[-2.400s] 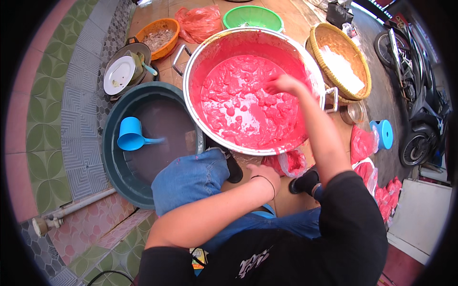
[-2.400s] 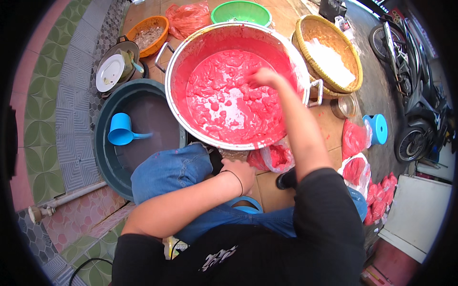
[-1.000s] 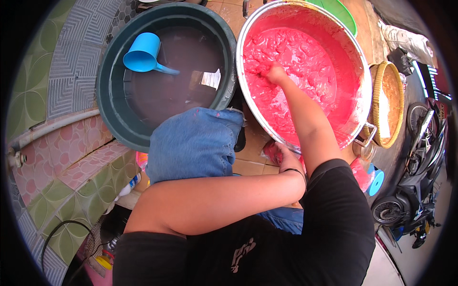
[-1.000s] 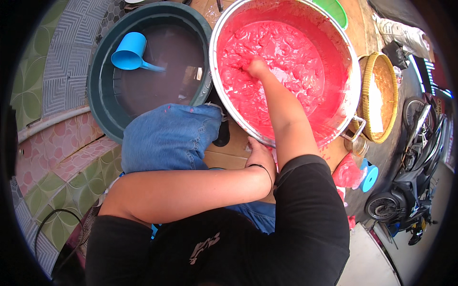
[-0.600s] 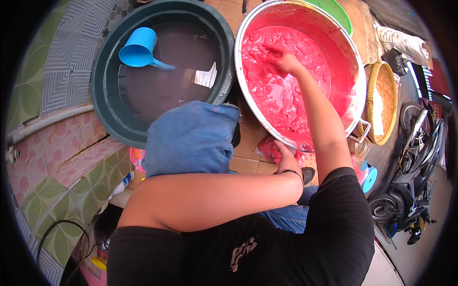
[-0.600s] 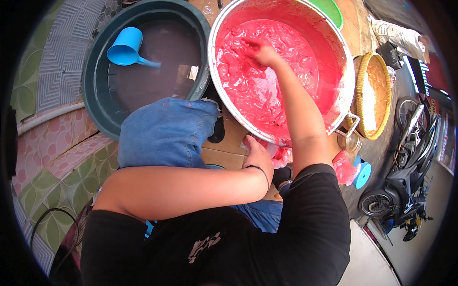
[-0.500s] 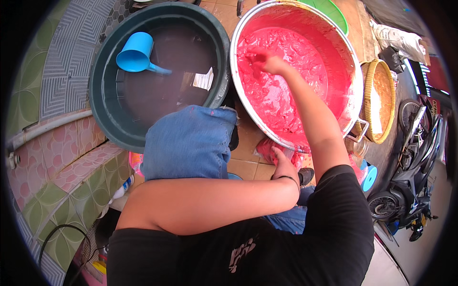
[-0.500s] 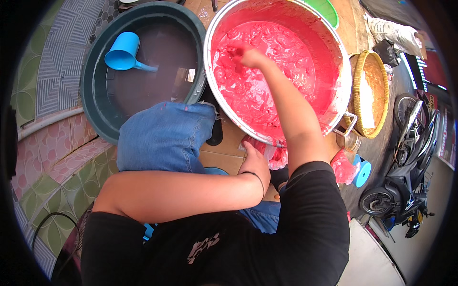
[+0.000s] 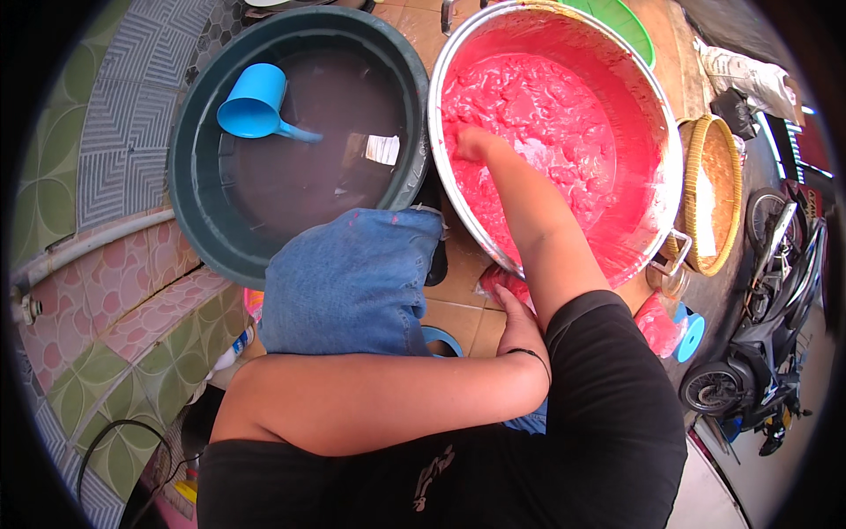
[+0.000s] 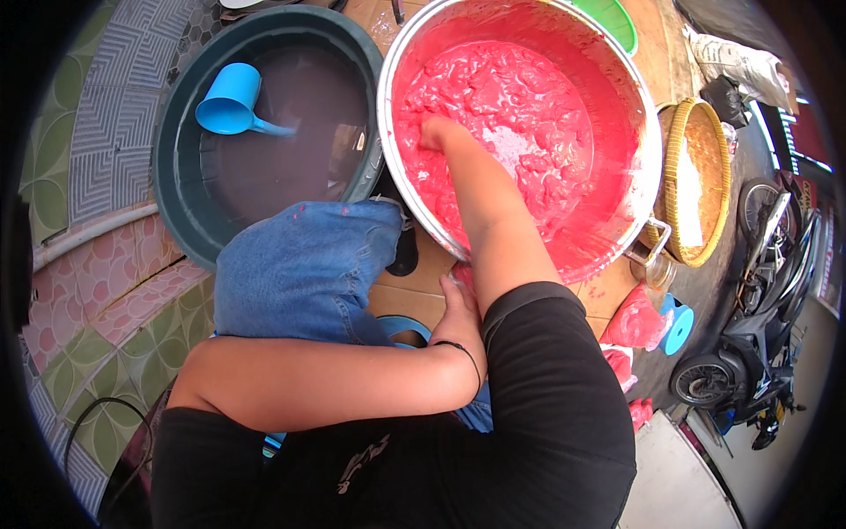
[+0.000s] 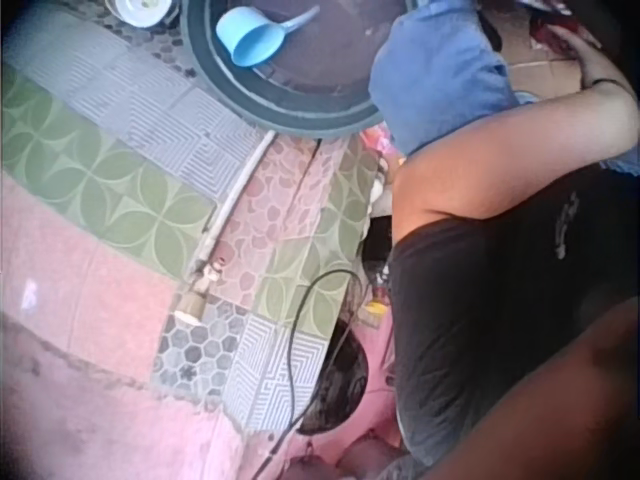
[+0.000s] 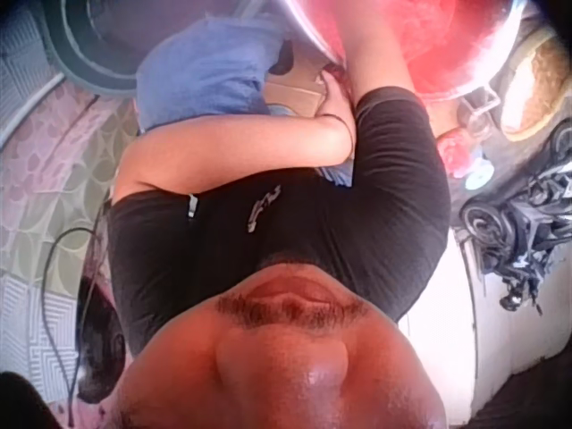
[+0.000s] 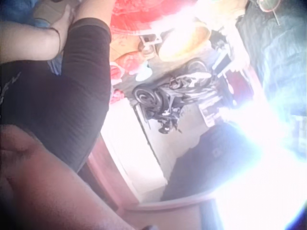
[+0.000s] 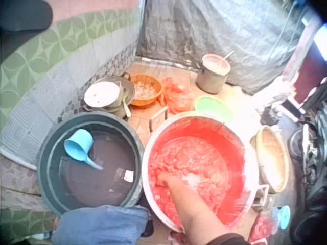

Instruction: The person kneads a bright pink paste in a large metal pot, repeatedly scooping portions into a clear plastic bag and placing them on the floor. They also add a white powder from a woven basket into the pot and continue mixing by hand.

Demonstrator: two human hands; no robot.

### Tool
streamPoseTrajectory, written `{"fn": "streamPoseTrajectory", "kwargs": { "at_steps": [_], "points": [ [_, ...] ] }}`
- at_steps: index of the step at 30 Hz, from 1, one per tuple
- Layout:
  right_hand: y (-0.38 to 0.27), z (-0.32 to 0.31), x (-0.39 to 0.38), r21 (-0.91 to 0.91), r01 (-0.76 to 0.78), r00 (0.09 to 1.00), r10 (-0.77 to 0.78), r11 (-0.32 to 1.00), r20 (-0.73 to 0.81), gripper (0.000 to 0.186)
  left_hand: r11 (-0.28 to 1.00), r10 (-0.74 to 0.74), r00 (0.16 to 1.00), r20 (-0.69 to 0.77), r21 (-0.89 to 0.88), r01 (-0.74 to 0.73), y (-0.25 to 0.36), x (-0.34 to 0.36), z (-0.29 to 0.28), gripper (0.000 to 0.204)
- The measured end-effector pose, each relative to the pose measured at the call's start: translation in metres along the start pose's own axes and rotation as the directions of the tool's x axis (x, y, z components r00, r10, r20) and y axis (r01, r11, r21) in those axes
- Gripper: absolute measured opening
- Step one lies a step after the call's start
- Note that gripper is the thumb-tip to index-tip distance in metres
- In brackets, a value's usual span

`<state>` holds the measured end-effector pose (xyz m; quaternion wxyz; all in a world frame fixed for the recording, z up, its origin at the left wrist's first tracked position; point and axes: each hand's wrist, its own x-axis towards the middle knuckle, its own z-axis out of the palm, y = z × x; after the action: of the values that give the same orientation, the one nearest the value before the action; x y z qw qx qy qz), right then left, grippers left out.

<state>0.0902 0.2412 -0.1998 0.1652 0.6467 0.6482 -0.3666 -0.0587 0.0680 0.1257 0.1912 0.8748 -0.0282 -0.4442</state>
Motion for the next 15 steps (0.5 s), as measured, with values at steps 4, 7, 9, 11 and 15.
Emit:
{"fn": "streamPoseTrajectory", "kwargs": {
  "at_steps": [4,7,9,11,15],
  "points": [
    [0.019,0.007,-0.038,0.247,0.003,0.971,0.055,0.969,-0.23,0.037,0.992,-0.01,1.0,0.029,-0.129,0.014,-0.001,0.001,-0.01,0.057],
    [0.01,-0.032,-0.098,0.748,-0.062,0.992,0.124,0.661,-0.027,0.03,0.996,-0.082,0.996,0.023,-0.037,0.083,0.005,0.002,-0.004,0.056],
    [0.012,-0.058,-0.129,0.912,-0.138,0.99,0.051,0.387,0.128,0.028,0.993,-0.114,0.993,0.017,-0.035,0.115,0.014,0.006,0.002,0.056],
    [0.035,-0.065,-0.161,0.962,-0.143,0.99,0.03,0.231,0.14,0.027,0.999,-0.031,0.999,0.041,-0.03,0.032,0.017,0.009,0.001,0.056],
    [0.031,-0.062,-0.205,0.981,0.055,0.978,0.209,-0.184,-0.016,0.024,0.997,0.057,0.995,0.08,0.044,-0.06,0.032,0.006,0.003,0.055]
  ]
}}
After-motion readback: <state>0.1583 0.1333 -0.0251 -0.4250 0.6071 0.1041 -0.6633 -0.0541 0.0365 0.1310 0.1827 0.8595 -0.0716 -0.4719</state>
